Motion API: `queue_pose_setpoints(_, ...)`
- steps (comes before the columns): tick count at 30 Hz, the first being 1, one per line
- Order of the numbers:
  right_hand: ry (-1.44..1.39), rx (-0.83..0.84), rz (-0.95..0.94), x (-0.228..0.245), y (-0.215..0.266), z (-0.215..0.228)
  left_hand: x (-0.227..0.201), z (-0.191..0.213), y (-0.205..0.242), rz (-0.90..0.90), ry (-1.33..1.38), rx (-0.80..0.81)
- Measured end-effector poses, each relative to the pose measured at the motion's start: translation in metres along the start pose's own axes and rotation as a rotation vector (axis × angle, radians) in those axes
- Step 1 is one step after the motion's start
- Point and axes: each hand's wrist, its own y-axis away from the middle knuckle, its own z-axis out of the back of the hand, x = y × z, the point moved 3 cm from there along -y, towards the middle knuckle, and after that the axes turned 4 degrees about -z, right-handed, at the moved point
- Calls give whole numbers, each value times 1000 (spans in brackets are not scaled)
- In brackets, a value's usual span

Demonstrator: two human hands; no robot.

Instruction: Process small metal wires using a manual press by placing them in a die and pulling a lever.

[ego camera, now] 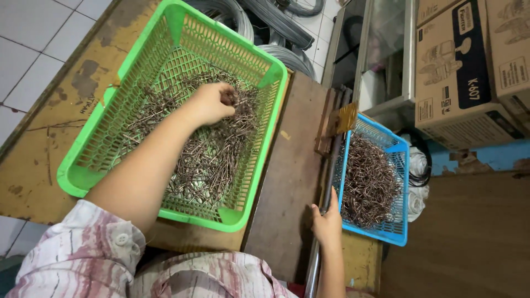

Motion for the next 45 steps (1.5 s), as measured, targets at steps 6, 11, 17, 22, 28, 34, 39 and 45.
queue_pose_setpoints(6, -12, -6, -10, 6, 5, 1, 26, 11, -24, -145, 182, -132)
queue_pose_setpoints(11, -11, -11, 2, 8, 6, 2, 22, 11, -17, -192, 280, -82)
queue_pose_setpoints(17, -38, 0, -39, 19, 12, 4, 13, 6, -15, -263, 365, -20)
queue_pose_setpoints(22, 5, -28, -104, -7, -4, -3, 30, -12, -25, -420, 584, 35)
queue_pose_setpoints(28, 3, -22, -106, -13, -11, -6, 28, -12, -24, -428, 654, 9)
queue_pose_setpoints(34, 14, -27, -119, -8, -6, -2, 28, -13, -28, -310, 640, 51)
queue_pose_setpoints(39, 19, -18, -119, -6, -4, -4, 34, -24, -34, -438, 740, -9)
queue_pose_setpoints(45, -3, -13, -135, 5, 4, 1, 52, -37, -48, -401, 732, -22)
